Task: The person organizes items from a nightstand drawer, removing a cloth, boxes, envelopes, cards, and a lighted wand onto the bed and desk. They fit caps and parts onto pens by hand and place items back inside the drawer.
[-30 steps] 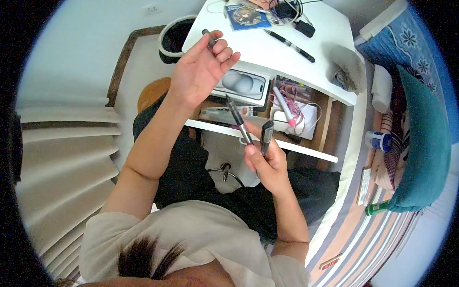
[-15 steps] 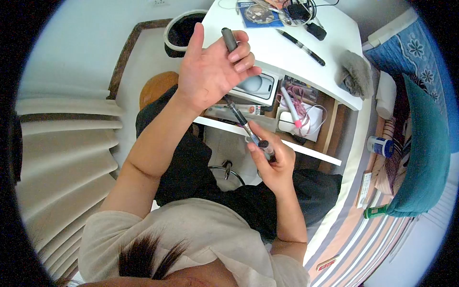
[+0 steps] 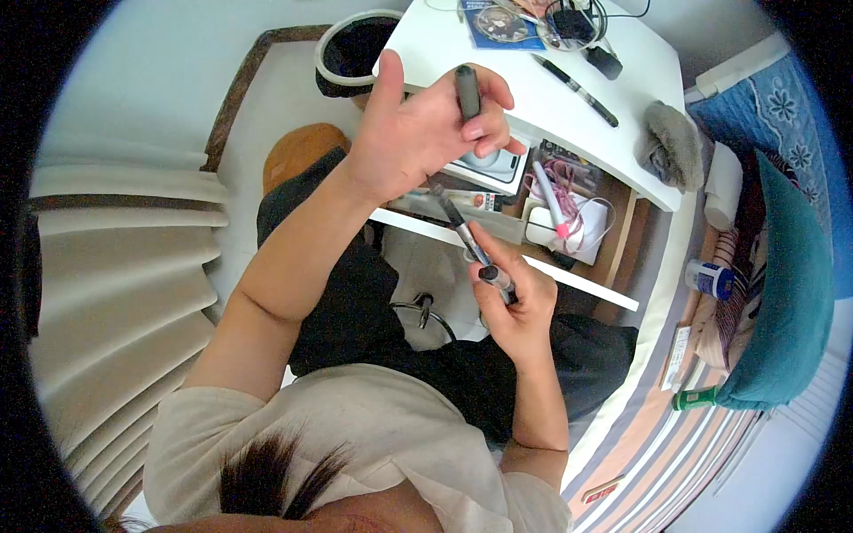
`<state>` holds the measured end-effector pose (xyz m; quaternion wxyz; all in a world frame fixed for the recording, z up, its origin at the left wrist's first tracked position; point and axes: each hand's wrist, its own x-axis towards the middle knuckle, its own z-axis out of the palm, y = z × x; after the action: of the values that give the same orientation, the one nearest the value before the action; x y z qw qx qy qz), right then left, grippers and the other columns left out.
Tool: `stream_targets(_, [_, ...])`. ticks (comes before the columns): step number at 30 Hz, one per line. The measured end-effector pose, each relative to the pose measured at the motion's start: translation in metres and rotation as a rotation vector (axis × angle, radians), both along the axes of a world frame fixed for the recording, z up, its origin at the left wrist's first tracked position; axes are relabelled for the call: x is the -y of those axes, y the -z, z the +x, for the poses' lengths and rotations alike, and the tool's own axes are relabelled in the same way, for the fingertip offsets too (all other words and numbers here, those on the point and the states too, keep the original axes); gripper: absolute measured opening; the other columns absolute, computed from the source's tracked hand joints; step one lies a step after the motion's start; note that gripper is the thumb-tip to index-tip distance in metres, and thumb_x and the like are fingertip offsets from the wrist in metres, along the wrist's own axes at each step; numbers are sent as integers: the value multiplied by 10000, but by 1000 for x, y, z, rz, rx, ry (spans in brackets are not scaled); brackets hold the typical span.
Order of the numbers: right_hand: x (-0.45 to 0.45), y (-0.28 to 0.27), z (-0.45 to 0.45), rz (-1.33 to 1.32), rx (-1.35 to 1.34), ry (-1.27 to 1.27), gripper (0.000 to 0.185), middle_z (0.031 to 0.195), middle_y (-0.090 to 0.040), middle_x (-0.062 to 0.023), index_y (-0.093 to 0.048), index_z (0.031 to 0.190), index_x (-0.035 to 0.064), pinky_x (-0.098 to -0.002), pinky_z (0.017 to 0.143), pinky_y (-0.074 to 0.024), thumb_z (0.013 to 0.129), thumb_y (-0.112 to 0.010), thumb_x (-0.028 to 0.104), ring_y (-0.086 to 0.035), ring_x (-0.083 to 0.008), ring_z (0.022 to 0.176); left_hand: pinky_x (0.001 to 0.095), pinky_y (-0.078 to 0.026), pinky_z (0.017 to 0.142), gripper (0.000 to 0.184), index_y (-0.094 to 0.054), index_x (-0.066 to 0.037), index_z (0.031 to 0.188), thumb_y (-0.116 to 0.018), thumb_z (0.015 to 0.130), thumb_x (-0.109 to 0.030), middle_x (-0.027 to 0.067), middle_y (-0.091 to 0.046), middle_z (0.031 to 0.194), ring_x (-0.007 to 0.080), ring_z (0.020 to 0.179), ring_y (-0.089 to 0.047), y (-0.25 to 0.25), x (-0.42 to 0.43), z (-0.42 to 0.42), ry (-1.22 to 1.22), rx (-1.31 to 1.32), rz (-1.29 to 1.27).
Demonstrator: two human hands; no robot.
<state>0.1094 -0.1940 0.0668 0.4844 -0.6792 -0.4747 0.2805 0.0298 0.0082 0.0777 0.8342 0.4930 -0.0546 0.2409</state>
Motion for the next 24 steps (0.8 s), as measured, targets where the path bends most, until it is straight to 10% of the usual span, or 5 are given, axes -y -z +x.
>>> stream_targets(24, [3,-11,2,32,76,14,436,920,-690,-109,-623,1167,63,-243,701,-492,736,-645,2,-657,-119,772,498,-278,1024,987,-405,-7,1147,-99,748,-855,5,-343,800,168,783,-426,11,3,6,41,51,-76])
